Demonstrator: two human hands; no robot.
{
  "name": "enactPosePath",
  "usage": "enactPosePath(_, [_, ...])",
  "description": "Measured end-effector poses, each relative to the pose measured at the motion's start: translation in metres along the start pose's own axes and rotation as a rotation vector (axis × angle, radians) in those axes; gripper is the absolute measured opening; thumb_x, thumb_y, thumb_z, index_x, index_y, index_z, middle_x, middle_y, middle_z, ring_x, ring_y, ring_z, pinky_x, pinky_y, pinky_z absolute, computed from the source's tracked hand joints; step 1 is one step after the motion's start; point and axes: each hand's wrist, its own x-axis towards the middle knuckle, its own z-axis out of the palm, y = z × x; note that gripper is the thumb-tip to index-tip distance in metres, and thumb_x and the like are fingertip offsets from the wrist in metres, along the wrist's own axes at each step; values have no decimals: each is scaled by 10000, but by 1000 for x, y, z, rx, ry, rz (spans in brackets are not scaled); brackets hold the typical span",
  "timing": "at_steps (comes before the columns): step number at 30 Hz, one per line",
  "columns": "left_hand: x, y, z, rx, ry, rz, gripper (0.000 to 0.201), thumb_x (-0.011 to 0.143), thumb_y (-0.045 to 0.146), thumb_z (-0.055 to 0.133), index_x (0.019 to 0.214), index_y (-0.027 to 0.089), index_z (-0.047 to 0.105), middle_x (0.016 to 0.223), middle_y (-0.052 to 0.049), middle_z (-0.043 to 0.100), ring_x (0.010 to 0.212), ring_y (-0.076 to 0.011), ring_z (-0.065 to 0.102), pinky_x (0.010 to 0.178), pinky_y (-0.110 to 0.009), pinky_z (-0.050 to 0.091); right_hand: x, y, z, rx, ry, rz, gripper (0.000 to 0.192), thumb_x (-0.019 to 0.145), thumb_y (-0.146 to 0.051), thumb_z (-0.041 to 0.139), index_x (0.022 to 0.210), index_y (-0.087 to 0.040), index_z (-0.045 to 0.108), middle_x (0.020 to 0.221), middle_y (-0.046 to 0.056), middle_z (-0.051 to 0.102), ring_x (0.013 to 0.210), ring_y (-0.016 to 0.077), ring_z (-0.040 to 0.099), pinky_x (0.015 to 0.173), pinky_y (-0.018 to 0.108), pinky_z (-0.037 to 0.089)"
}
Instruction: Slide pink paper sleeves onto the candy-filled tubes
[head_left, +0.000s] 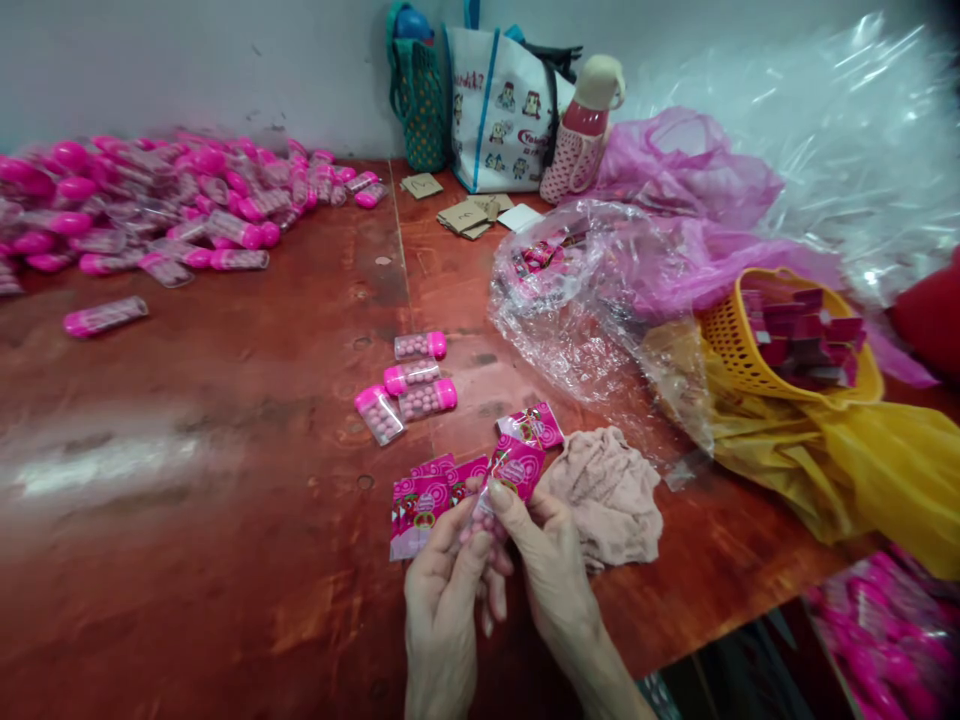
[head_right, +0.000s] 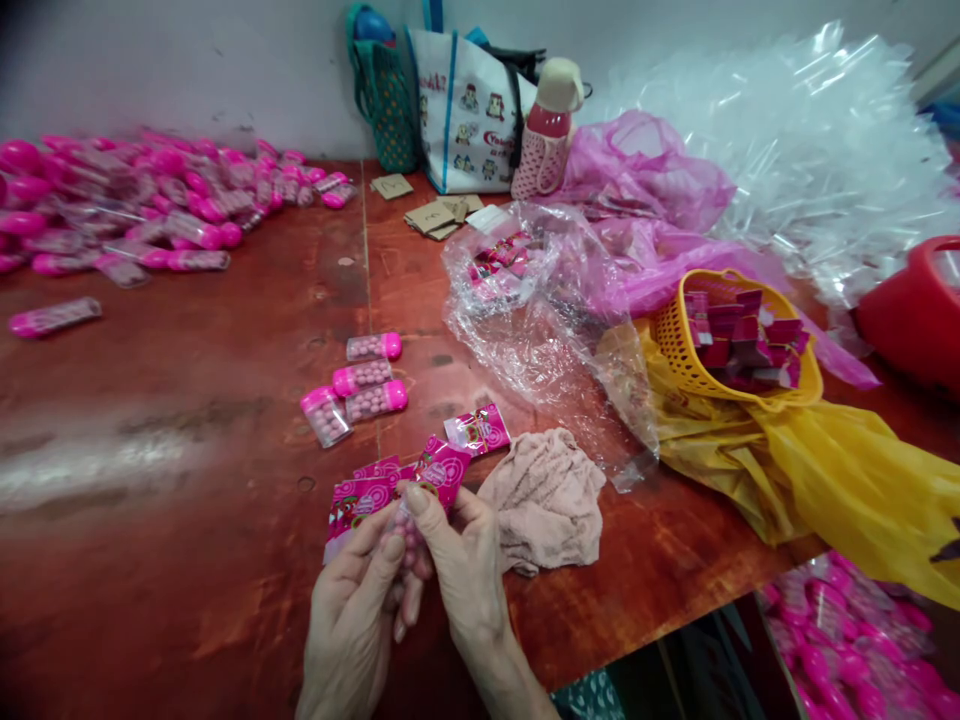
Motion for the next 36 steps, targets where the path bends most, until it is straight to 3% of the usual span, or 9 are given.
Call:
enactPosePath(7, [-4,6,2,-111,86,-25,315,725,345,663,961,173,543,490,68,520,294,-48,407,271,-133,302,-8,17,9,-69,1,-16,295,752,-434,647,828,-157,580,332,-119,415,219,26,344,223,103,329])
enactPosePath(14, [-1,4,6,-112,35,-25,280,791,276,596,1031,170,499,466,60,532,344,-82,484,310,-147,330,-1,12,4,27,-53,39,293,754,-426,646,787,-142,581,356,-98,462,206,21,331,204,110,325])
enactPosePath(22, [4,0,-1,-115,26,-27,277,789,269,596,1039,166,534,613,0,626,505,-124,601,418,-189,438,3,12,2,46,-45,18,290,730,-404,678,803,-126,645,468,-80,481,270,-17,272,230,85,277])
enactPosePath(28, [6,3,2,-95,15,-23,343,750,239,642,1077,170,565,951,-79,661,694,-152,639,509,-202,493,6,7,-2,143,-45,75,284,702,-378,708,825,-126,658,644,-16,578,407,17,438,326,99,350])
enactPosePath(31, [7,6,3,-99,2,-9,381,742,211,653,1110,186,554,950,-80,669,708,-160,643,519,-206,502,6,6,-2,156,-47,81,285,712,-368,703,854,-126,655,628,-16,570,421,21,439,349,105,354])
enactPosePath(36, [10,5,-2,-111,12,5,350,709,190,682,1051,182,606,887,-67,690,615,-146,643,483,-209,509,7,9,-2,143,-49,56,262,707,-373,705,745,-124,634,517,-60,459,383,9,312,319,107,257])
